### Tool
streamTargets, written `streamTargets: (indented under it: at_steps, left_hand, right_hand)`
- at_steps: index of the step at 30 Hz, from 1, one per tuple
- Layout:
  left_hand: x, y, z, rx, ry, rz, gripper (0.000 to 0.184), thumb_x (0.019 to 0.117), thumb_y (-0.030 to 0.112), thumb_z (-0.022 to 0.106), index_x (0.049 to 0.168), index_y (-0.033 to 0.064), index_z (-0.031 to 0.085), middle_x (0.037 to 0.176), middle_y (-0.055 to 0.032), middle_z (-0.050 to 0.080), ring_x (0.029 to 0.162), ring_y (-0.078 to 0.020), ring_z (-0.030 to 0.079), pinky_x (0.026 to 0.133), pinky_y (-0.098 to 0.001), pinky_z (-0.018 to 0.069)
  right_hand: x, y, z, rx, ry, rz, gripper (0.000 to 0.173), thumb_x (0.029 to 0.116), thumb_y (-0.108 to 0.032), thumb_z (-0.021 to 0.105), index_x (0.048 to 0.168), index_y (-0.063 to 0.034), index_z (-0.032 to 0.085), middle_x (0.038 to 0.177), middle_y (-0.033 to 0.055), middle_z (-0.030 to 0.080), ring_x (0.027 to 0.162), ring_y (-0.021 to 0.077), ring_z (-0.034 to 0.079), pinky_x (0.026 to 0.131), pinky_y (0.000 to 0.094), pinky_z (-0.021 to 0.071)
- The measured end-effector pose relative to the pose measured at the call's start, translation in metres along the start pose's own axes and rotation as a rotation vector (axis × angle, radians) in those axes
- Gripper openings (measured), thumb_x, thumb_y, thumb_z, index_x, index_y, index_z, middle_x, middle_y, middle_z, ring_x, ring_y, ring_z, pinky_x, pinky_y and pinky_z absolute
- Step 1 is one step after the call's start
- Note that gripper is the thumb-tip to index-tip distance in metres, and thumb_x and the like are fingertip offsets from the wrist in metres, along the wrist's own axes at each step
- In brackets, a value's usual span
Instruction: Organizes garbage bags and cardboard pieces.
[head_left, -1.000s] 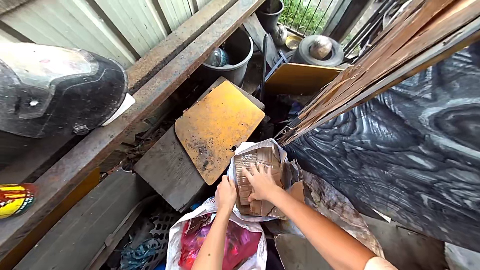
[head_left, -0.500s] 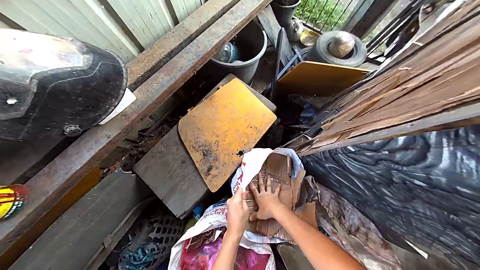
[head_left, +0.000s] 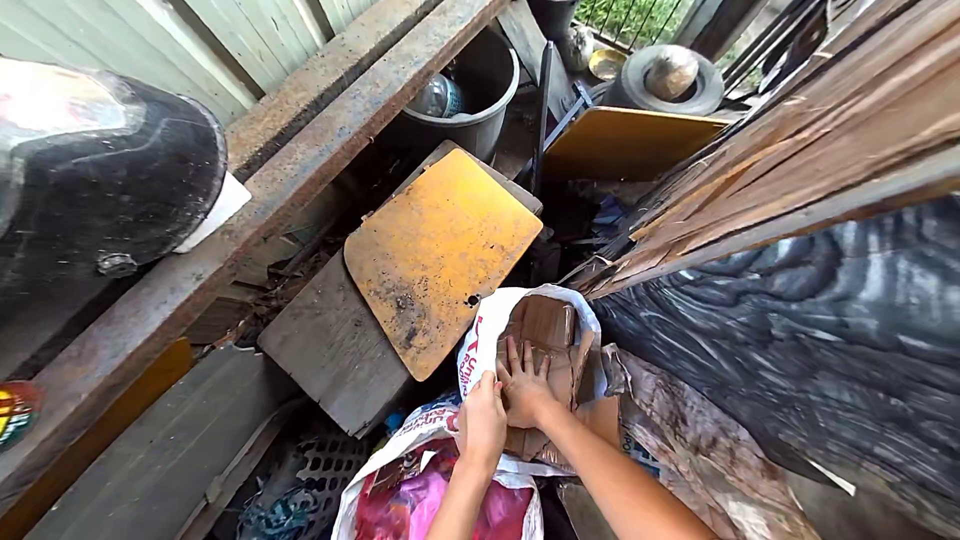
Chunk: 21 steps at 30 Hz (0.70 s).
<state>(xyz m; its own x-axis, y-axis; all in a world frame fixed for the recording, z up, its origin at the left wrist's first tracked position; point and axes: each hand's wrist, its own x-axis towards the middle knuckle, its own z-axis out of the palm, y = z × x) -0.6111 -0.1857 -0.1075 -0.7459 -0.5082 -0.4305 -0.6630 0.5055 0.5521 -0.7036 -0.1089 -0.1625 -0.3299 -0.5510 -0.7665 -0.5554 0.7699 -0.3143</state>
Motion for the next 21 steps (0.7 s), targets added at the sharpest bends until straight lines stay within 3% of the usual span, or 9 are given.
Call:
streamTargets:
  at_steps: [2,4,5,7,10,12,14,16,21]
  left_hand:
    - [-0.016,0.027,-0.018,-0.064,0.098,0.003,0.040,0.1035,0.017,0.055,0.137,-0.0042,0.054,0.136,-0.0252,0.057,0.113,-0.0339,0.066,0.094,-0.0456,0.0569]
    - [-0.045,0.038,-0.007,-0.196,0.424,0.287,0.050,0.0940,0.021,0.064,0.129,-0.0124,0.054,0.132,-0.0318,0.053,0.108,-0.0320,0.065,0.088,-0.0395,0.0582]
    - [-0.060,0.040,0.001,-0.251,0.521,0.436,0.048,0.0924,0.025,0.066,0.123,-0.0095,0.055,0.128,-0.0303,0.055,0.111,-0.0309,0.063,0.092,-0.0385,0.0563]
    - [-0.092,0.043,0.024,-0.289,0.539,0.655,0.043,0.0913,0.036,0.072,0.119,0.0095,0.053,0.128,-0.0190,0.057,0.124,-0.0285,0.057,0.106,-0.0433,0.0476]
    - [-0.122,0.049,0.069,-0.140,0.430,0.763,0.060,0.0779,0.057,0.079,0.119,0.0181,0.061,0.131,-0.0194,0.060,0.129,-0.0382,0.055,0.107,-0.0581,0.0436]
    - [-0.117,0.059,0.081,-0.110,0.279,0.664,0.072,0.0689,0.043,0.088,0.126,0.0053,0.065,0.136,-0.0320,0.058,0.128,-0.0519,0.055,0.101,-0.0704,0.0438]
    - [-0.090,0.072,0.065,-0.112,0.063,0.386,0.065,0.0775,0.021,0.084,0.135,-0.0008,0.062,0.144,-0.0292,0.054,0.134,-0.0487,0.051,0.107,-0.0687,0.0406]
    - [-0.062,0.071,0.044,-0.104,-0.037,0.151,0.060,0.0916,0.022,0.070,0.144,-0.0016,0.053,0.146,-0.0225,0.055,0.134,-0.0395,0.054,0.110,-0.0613,0.0417]
    - [-0.039,0.045,0.041,-0.101,0.141,-0.018,0.095,0.0786,0.024,0.085,0.157,0.0030,0.034,0.159,-0.0282,0.034,0.125,-0.0427,0.059,0.095,-0.0541,0.0548]
  right_hand:
    - [-0.020,-0.002,-0.018,0.053,0.051,-0.064,0.110,0.0834,-0.051,0.074,0.167,-0.0288,0.007,0.171,0.0216,-0.005,0.155,0.0514,-0.006,0.111,0.0847,0.0025]
    - [-0.049,0.011,-0.035,0.343,0.067,-0.189,0.065,0.0987,-0.030,0.062,0.158,-0.0150,0.040,0.167,0.0170,0.028,0.155,0.0373,0.022,0.121,0.0684,0.0157]
    - [-0.063,0.022,-0.041,0.579,0.095,-0.265,0.045,0.1034,-0.022,0.055,0.145,-0.0048,0.056,0.153,0.0173,0.050,0.143,0.0288,0.046,0.119,0.0517,0.0334]
    - [-0.107,0.035,-0.065,1.042,0.166,-0.298,0.037,0.1048,-0.012,0.042,0.133,0.0050,0.059,0.129,0.0188,0.065,0.110,0.0245,0.069,0.098,0.0404,0.0564]
    - [-0.171,0.048,-0.083,1.322,0.529,-0.109,0.031,0.1029,-0.011,0.040,0.120,0.0012,0.062,0.097,0.0109,0.071,0.080,0.0190,0.070,0.075,0.0356,0.0590]
    - [-0.191,0.056,-0.077,1.375,0.708,0.052,0.025,0.1039,-0.005,0.041,0.116,0.0034,0.061,0.091,0.0108,0.067,0.076,0.0175,0.067,0.070,0.0328,0.0579]
    - [-0.198,0.056,-0.067,1.398,0.704,0.157,0.024,0.1044,-0.001,0.037,0.114,0.0056,0.058,0.093,0.0114,0.064,0.077,0.0171,0.067,0.072,0.0330,0.0582]
    - [-0.195,0.052,-0.052,1.391,0.645,0.233,0.024,0.1047,0.001,0.035,0.111,0.0057,0.058,0.093,0.0118,0.064,0.077,0.0173,0.068,0.072,0.0341,0.0598]
    - [-0.165,0.045,-0.020,0.744,0.271,0.449,0.044,0.1041,-0.009,0.048,0.145,0.0050,0.044,0.134,0.0269,0.059,0.124,0.0356,0.061,0.106,0.0487,0.0485]
